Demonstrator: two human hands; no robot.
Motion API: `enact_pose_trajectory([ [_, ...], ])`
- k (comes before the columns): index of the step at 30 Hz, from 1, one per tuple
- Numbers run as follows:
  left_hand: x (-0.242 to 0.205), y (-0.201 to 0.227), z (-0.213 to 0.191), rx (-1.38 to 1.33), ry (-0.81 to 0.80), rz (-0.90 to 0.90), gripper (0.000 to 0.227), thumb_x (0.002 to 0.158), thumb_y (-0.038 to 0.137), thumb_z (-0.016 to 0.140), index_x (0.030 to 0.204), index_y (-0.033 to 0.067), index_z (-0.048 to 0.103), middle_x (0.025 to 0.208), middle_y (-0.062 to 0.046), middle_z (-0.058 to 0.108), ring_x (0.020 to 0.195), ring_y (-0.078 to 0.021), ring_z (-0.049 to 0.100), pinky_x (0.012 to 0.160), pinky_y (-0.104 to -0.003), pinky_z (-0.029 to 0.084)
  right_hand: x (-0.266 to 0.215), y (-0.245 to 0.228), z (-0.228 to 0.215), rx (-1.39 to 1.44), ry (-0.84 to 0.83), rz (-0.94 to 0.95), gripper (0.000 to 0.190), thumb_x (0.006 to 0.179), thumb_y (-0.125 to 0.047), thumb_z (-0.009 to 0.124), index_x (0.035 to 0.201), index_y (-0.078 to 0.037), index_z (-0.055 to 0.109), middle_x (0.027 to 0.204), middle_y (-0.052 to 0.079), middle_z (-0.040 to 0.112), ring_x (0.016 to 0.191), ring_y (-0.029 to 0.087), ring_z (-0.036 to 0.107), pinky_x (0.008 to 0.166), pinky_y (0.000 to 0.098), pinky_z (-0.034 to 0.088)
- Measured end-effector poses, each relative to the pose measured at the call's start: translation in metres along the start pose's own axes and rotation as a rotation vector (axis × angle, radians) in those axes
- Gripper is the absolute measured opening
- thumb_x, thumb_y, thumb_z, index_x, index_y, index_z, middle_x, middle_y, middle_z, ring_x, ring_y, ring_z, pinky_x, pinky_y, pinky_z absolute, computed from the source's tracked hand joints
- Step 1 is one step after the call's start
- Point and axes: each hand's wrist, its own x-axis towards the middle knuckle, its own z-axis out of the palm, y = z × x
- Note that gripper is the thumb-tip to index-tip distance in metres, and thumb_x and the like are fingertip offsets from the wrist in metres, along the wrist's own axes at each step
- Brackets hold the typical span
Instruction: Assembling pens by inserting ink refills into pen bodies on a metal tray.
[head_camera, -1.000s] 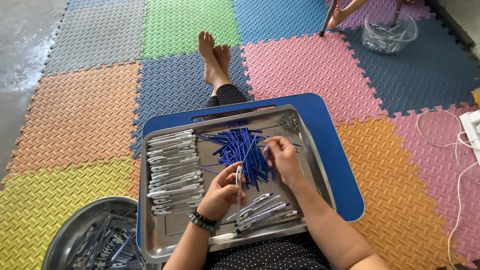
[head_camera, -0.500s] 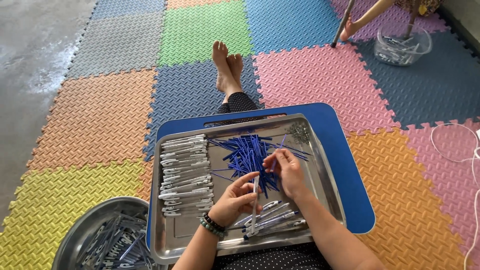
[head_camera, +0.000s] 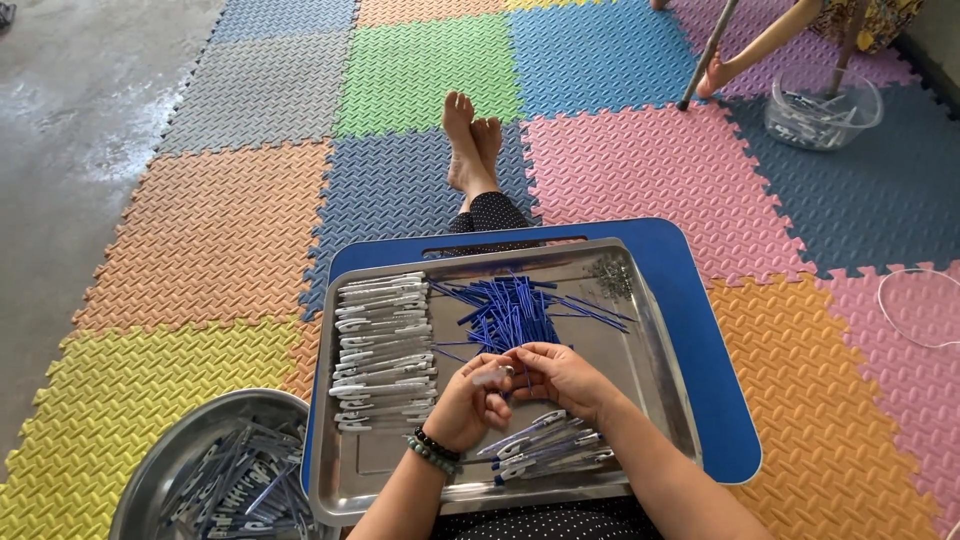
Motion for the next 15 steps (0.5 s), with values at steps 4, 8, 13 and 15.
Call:
enact_pose_trajectory([
  [4, 0.004, -0.004, -0.013, -0.05, -0.009, 0.008, 0.034, 0.118, 0.033, 0.051, 0.137, 0.0065, 0.06, 0.096, -0.006, 0.078, 0.065, -0.0181, 0.079, 0.048, -0.021, 0.056, -0.001, 0.0, 0.0, -0.003, -0.057, -0.009, 0.031, 0.112, -0.012, 0.064, 0.133, 0.007, 0.077, 0.112, 0.022, 0.085, 0.095, 0.025, 0.082, 0.082, 0.0328, 0.07],
  [8, 0.008, -0.006, -0.021, -0.077, -0.043, 0.037, 0.034, 0.117, 0.031, 0.053, 0.137, 0.0061, 0.064, 0.096, -0.005, 0.077, 0.067, -0.0184, 0.079, 0.051, -0.024, 0.059, 0.005, 0.005, -0.008, -0.006, -0.042, -0.046, 0.023, 0.105, -0.005, 0.074, 0.124, 0.007, 0.077, 0.102, 0.02, 0.081, 0.082, 0.023, 0.076, 0.079, 0.033, 0.068],
  [13, 0.011, -0.004, -0.023, -0.128, -0.125, 0.088, 0.03, 0.118, 0.029, 0.053, 0.134, 0.0075, 0.065, 0.093, -0.004, 0.079, 0.068, -0.019, 0.081, 0.049, -0.023, 0.058, -0.008, -0.043, -0.017, -0.228, 0.14, -0.155, 0.025, 0.099, 0.0, 0.078, 0.124, 0.006, 0.082, 0.1, 0.019, 0.084, 0.072, 0.019, 0.07, 0.064, 0.0306, 0.06],
  [15, 0.011, -0.005, -0.023, -0.107, -0.165, 0.114, 0.03, 0.117, 0.029, 0.053, 0.133, 0.0075, 0.067, 0.095, -0.005, 0.081, 0.07, -0.0206, 0.081, 0.052, -0.025, 0.062, -0.008, -0.073, -0.037, -0.473, 0.419, -0.35, 0.025, 0.102, -0.003, 0.077, 0.126, -0.006, 0.085, 0.105, 0.011, 0.089, 0.077, 0.014, 0.075, 0.072, 0.0278, 0.066],
])
